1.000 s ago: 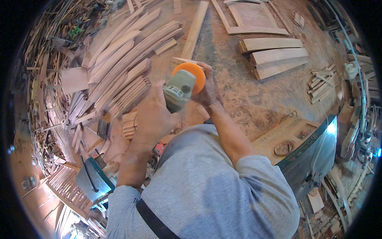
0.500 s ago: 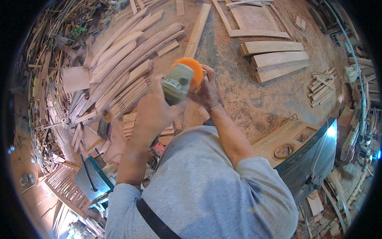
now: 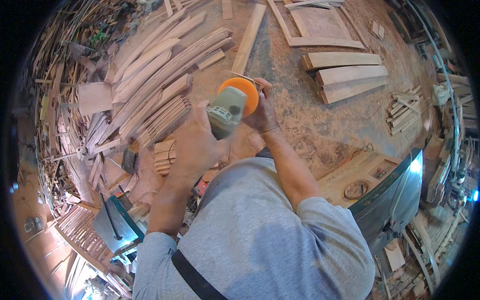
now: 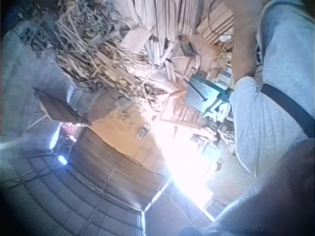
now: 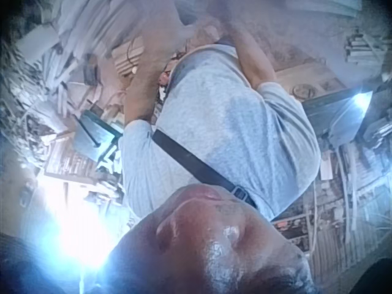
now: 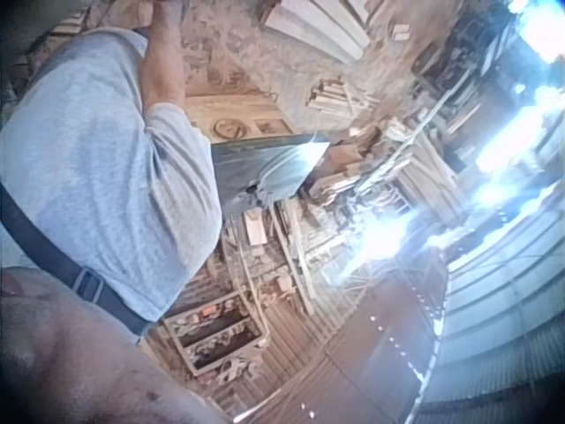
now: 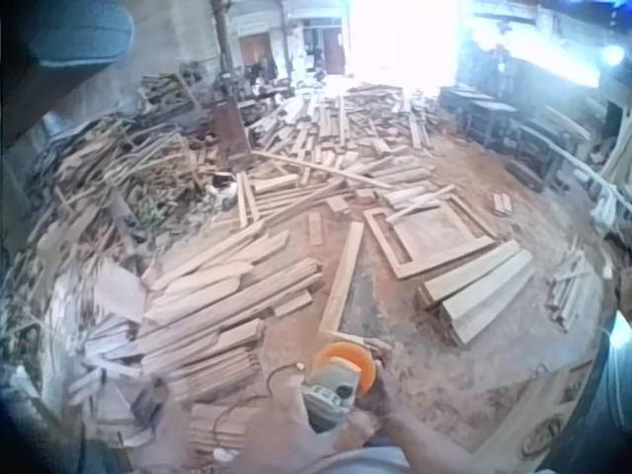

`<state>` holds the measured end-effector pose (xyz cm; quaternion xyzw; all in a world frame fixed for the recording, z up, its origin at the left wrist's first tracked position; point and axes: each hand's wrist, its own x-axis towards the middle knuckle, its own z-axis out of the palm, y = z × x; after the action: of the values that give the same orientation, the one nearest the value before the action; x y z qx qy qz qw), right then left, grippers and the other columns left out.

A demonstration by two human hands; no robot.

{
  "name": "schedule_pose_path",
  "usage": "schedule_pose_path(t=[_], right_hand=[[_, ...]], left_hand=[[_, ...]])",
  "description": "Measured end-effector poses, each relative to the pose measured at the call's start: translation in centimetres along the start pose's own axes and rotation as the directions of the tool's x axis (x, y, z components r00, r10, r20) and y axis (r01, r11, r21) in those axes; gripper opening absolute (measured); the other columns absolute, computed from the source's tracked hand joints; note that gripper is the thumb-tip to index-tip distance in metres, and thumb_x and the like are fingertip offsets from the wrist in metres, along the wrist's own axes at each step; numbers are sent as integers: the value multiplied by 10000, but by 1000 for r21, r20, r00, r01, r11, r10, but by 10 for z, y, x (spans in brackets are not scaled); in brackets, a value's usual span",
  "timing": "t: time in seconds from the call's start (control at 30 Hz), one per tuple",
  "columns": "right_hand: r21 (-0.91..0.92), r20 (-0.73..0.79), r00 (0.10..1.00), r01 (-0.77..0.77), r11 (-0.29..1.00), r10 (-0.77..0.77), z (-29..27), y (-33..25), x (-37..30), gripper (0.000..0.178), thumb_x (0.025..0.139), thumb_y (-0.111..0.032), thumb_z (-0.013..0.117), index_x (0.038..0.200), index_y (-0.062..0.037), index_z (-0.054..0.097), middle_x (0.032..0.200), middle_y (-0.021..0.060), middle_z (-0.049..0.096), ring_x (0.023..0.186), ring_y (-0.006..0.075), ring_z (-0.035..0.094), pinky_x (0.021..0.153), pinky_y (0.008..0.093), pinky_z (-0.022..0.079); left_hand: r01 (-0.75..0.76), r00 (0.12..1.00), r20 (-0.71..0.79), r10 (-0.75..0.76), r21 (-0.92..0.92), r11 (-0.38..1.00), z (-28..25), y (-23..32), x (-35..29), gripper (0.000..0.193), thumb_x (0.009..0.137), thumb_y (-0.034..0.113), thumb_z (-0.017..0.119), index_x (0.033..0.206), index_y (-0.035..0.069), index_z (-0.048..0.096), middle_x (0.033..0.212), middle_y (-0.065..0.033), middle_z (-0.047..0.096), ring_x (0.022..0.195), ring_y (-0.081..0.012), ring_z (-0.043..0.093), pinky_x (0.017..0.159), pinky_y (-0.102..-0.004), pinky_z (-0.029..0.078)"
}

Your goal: The person selects a small wooden piece from a pile, then uses an angle grinder with a sanding disc to smooth its edges and surfaces. The person handles the wood with both hands, rotating it to sand different sides, and places the finished piece aside.

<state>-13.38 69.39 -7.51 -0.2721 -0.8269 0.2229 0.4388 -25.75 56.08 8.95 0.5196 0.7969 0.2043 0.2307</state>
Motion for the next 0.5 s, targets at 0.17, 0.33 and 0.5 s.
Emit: schedule_pose_path(t=[0.17,0.33,0.5], right_hand=[[206,79,963,-270,941,259,2,3,-11,465,708,-239,844,1128,-126,680,1210,100,577,1255,333,434,1054,455,388],[151,-80,977,-186,971,199,2,3,2,527,708,-252,854,1168,-93,652,1204,100,567,1263,347,424,1073,452,374],[70,84,990,-122,990,116,-1,21,4,609,713,-266,855,1238,-91,598,1129,78,633,1260,348,429,1111,440,326]], left_hand=[[-77,997,-15,77,46,996,1,8,10,856,775,377,819,1406,20,363,1174,-269,644,1014,-413,683,856,-476,546],[150,987,71,-145,-63,987,-6,-5,8,895,774,390,816,1427,0,346,1202,-266,626,1045,-414,670,868,-482,539],[149,988,49,-146,-90,985,1,-2,8,885,794,380,790,1451,-1,336,1298,-272,575,1119,-417,639,902,-488,519]])
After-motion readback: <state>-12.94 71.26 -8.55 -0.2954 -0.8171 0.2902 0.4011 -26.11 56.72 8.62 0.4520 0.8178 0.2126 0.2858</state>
